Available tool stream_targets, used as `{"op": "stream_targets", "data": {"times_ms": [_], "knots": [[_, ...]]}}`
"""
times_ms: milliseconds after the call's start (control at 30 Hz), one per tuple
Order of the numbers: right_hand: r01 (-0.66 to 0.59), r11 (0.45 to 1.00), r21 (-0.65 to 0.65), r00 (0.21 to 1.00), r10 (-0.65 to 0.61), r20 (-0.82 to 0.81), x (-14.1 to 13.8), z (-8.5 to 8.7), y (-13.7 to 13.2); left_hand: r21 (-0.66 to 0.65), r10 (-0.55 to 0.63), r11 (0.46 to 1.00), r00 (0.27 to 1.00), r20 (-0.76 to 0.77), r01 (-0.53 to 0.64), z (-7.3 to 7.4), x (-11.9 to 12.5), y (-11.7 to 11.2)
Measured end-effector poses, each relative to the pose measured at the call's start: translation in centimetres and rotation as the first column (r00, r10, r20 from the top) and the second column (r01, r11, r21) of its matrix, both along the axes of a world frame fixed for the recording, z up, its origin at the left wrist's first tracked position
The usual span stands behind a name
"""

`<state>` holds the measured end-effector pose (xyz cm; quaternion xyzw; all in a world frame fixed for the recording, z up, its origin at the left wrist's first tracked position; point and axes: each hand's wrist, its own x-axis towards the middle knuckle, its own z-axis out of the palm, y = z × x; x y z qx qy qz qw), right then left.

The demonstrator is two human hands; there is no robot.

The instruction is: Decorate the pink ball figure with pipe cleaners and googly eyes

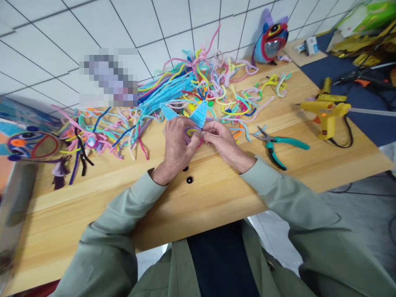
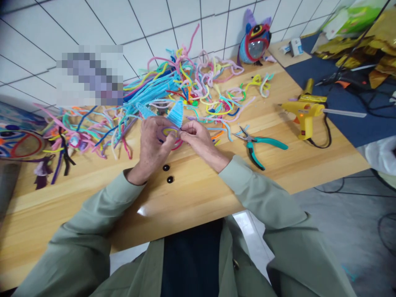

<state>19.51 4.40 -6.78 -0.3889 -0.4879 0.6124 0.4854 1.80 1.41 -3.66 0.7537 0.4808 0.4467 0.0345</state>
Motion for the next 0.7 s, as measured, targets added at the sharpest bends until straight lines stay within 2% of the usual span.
{"op": "stream_targets", "data": {"times_ms": [367, 700], "knots": [[-0.017, 1.000, 0.001, 1.000, 0.017, -0.005, 0.2, 0.2, -0.1, -0.022, 0.019, 1.000, 1.000, 0.024, -0.018, -0.5, 0.2, 0.2], [-0.024, 1.000, -0.018, 0.999, 0.024, -0.021, 0.0, 0.4, 0.1, -0.128, 0.012, 0.992, 0.995, 0.097, 0.001, 0.6, -0.2, -0.3]]}}
